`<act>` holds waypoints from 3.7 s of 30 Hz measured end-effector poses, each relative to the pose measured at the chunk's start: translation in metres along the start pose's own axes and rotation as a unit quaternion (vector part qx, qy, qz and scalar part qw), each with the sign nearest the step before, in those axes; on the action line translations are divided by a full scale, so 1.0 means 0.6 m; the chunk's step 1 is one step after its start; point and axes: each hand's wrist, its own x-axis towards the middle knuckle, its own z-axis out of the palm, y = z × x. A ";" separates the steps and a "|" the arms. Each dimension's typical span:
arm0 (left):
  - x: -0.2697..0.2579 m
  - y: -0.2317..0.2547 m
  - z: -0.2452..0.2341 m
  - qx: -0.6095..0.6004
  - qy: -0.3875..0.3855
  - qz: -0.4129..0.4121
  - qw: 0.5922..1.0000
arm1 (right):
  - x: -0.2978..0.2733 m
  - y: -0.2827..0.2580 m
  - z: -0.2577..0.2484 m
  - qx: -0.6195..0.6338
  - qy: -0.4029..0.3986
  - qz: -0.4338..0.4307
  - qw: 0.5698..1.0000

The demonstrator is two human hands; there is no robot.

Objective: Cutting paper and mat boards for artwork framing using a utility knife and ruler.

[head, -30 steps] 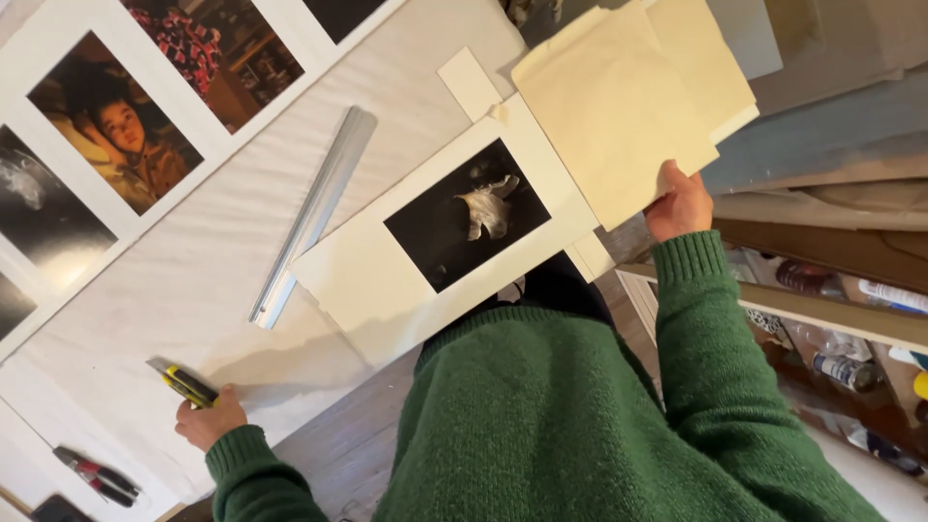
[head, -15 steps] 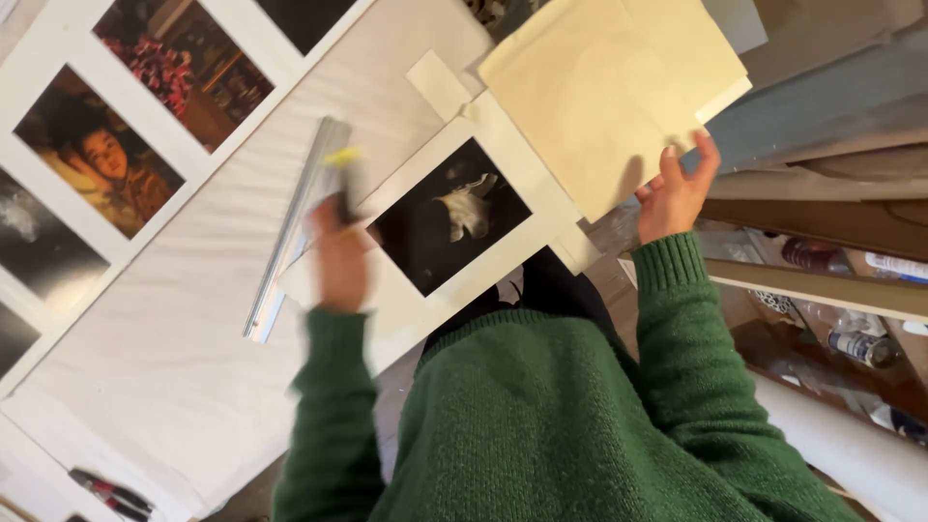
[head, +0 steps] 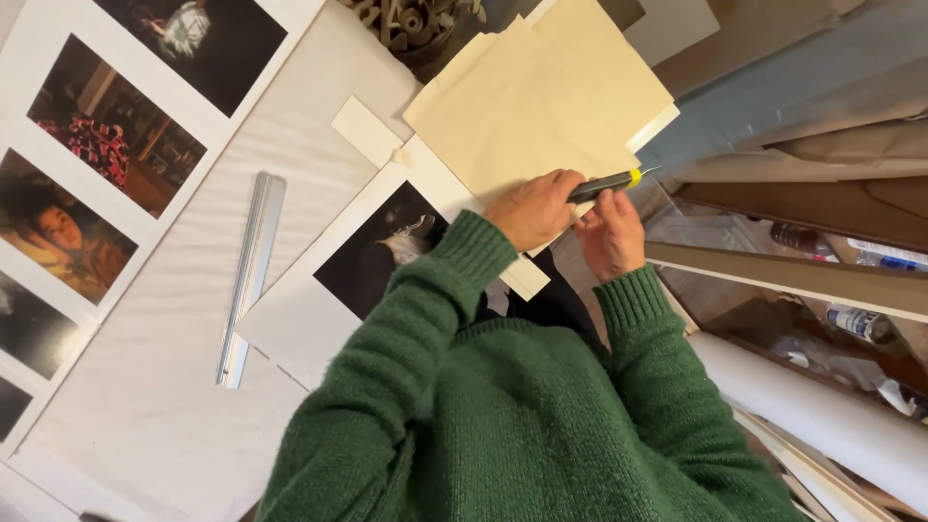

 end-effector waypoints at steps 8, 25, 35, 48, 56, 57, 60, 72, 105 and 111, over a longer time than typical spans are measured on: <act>-0.003 -0.022 -0.055 0.000 -0.074 -0.034 0.997 | 0.028 0.014 -0.040 -0.048 -0.019 0.063 0.997; -0.505 -0.100 0.007 -0.297 0.264 -0.381 0.835 | 0.026 -0.014 0.022 -0.140 0.014 0.089 0.986; -0.739 -0.177 0.054 -0.246 0.583 -0.461 0.622 | 0.002 -0.011 0.068 -0.182 -0.003 0.070 0.981; -0.787 -0.195 0.073 -0.393 0.596 -0.399 0.576 | -0.016 0.007 0.091 -0.147 -0.033 0.048 0.987; -0.743 -0.223 -0.006 -0.457 0.608 -0.298 0.577 | -0.149 -0.026 0.041 -0.162 -0.038 -0.023 0.986; -0.727 -0.213 -0.039 -0.456 0.596 -0.267 0.605 | -0.172 -0.028 0.024 -0.163 -0.009 -0.005 0.987; -0.680 -0.222 -0.113 -0.447 0.555 -0.215 0.668 | -0.244 -0.016 -0.009 -0.132 0.007 0.008 0.991; -0.576 -0.313 -0.139 -0.021 0.554 -0.204 0.807 | -0.411 0.110 -0.096 0.003 0.193 -0.031 0.981; -0.429 -0.020 0.585 -0.717 0.420 -0.133 0.540 | -0.635 0.088 -0.234 -0.001 -0.083 0.175 0.981; -0.544 -0.038 0.599 -0.664 0.437 -0.161 0.585 | -0.662 0.052 -0.318 0.000 -0.124 0.225 0.966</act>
